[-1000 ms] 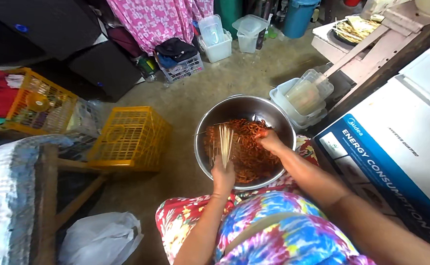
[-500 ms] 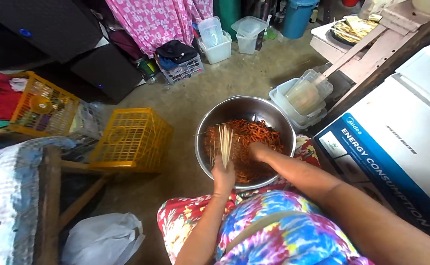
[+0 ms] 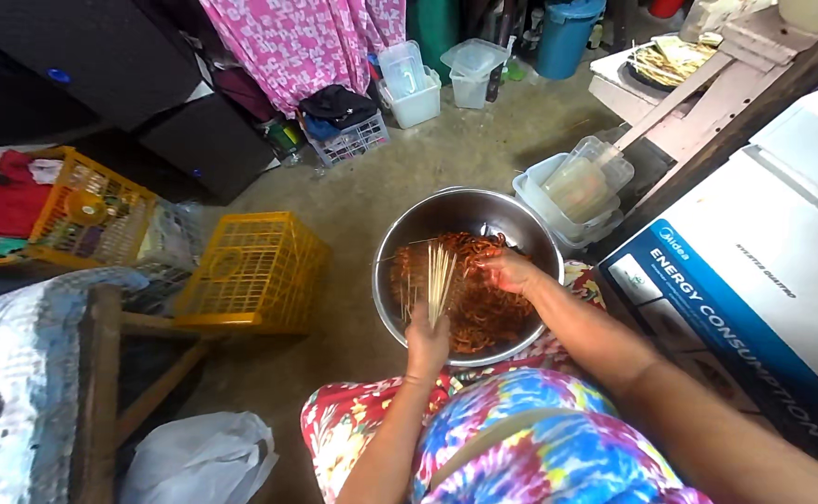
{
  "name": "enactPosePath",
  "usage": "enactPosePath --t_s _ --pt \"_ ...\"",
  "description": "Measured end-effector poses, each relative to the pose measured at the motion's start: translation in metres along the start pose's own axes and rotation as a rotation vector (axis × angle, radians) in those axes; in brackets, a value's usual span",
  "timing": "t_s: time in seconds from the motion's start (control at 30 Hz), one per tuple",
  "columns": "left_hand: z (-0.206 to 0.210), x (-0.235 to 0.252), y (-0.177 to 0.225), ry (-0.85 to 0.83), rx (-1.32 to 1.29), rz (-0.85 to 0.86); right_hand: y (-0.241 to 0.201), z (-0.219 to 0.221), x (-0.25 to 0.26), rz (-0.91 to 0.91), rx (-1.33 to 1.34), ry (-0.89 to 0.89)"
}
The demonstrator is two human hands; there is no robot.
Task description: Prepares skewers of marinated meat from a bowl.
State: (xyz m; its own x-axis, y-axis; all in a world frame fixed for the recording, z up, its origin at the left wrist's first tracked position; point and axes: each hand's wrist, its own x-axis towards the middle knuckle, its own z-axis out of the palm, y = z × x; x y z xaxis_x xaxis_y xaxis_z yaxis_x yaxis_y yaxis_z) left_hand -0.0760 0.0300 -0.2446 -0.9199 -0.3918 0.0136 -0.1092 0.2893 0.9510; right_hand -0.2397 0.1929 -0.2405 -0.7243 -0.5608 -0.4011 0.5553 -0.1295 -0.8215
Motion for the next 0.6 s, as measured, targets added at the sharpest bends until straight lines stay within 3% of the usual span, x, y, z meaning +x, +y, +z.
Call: enactPosePath --t_s 0.47,0.6 --pt "0.0006 -0.0004 -0.0004 -0.033 -0.018 0.022 0.0041 -0.0034 0.0024 -0.049 -0.137 0.002" --pt "0.0011 -0.0010 0.0013 0.015 0.008 -0.005 -0.0024 -0.0061 -0.0004 -0.115 -0.167 0.196"
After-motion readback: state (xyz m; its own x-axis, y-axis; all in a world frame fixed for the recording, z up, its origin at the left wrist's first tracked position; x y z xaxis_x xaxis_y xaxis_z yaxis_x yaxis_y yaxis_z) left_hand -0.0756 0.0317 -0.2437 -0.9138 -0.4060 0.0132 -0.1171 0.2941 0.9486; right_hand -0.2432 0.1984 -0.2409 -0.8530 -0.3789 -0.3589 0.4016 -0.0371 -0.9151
